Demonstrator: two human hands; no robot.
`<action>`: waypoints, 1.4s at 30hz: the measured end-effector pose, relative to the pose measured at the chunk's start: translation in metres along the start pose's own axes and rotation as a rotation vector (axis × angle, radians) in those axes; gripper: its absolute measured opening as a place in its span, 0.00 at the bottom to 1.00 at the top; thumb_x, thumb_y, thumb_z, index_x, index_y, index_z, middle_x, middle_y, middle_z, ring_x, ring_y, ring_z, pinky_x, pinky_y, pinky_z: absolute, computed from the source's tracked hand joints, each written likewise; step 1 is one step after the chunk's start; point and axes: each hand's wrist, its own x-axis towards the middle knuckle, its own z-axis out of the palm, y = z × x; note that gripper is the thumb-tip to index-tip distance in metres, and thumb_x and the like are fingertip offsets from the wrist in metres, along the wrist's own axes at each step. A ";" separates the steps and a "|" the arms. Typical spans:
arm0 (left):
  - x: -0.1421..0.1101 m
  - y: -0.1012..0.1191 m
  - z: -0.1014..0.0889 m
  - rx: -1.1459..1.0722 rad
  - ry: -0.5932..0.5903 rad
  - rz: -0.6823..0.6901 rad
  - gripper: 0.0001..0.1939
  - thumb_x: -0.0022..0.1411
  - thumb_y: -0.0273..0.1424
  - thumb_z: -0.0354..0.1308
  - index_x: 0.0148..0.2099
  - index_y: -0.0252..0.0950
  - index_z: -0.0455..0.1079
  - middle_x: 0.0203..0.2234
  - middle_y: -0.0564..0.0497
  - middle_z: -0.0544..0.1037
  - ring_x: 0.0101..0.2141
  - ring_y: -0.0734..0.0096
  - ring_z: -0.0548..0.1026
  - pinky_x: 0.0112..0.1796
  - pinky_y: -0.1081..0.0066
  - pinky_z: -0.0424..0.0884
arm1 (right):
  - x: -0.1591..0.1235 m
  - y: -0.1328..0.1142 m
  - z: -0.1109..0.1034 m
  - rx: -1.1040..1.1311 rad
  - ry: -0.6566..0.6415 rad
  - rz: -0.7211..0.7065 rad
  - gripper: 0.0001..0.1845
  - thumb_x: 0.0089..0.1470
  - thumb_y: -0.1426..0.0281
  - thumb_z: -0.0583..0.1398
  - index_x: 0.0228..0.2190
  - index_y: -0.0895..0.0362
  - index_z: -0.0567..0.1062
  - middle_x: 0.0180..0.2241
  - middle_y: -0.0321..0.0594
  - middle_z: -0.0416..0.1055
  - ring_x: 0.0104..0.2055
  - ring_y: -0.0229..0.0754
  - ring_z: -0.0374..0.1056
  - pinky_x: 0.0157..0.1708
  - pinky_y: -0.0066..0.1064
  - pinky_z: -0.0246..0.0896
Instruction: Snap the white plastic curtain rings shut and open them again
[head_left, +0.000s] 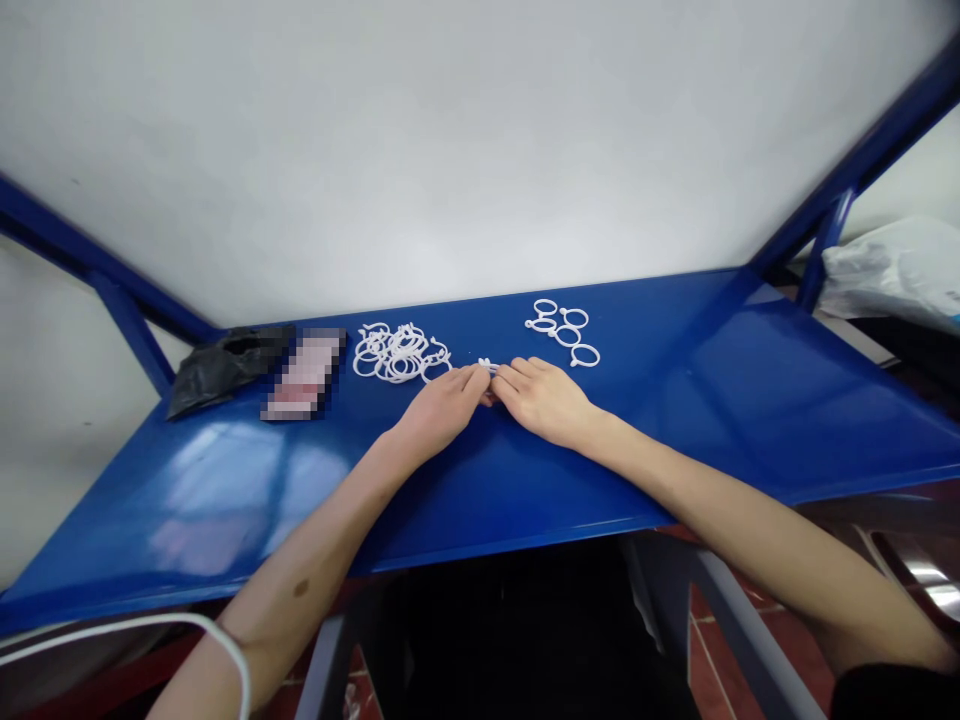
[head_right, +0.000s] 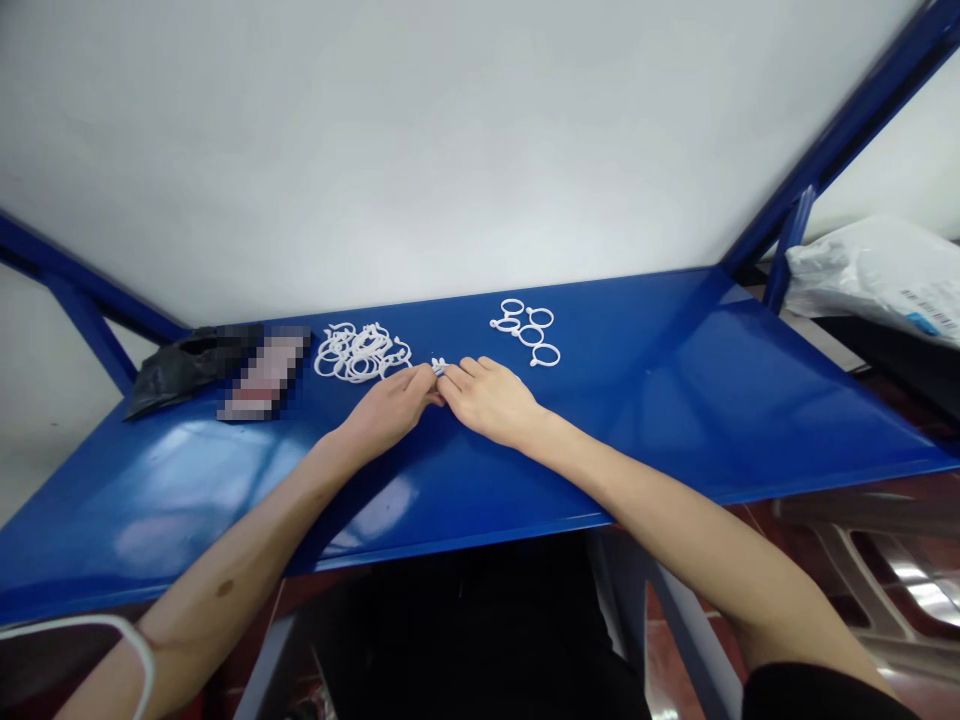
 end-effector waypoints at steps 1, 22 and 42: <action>0.001 0.002 0.000 0.006 -0.009 -0.024 0.13 0.73 0.25 0.41 0.35 0.38 0.61 0.29 0.50 0.74 0.31 0.67 0.73 0.34 0.68 0.69 | 0.000 -0.001 0.000 0.000 0.007 0.009 0.16 0.69 0.76 0.47 0.40 0.62 0.75 0.35 0.48 0.74 0.37 0.47 0.64 0.35 0.38 0.52; -0.002 -0.014 -0.004 0.077 0.197 -0.095 0.11 0.73 0.26 0.44 0.45 0.36 0.68 0.36 0.47 0.75 0.38 0.66 0.75 0.38 0.69 0.72 | -0.005 0.011 -0.004 0.171 0.192 0.118 0.17 0.70 0.70 0.51 0.55 0.60 0.71 0.60 0.53 0.68 0.47 0.45 0.72 0.41 0.37 0.69; -0.005 -0.011 -0.013 0.182 0.342 -0.101 0.12 0.72 0.35 0.53 0.44 0.36 0.76 0.38 0.46 0.79 0.41 0.61 0.74 0.46 0.61 0.69 | -0.028 0.067 -0.015 0.418 -0.227 0.390 0.11 0.59 0.68 0.63 0.44 0.55 0.79 0.43 0.42 0.78 0.38 0.42 0.73 0.37 0.32 0.62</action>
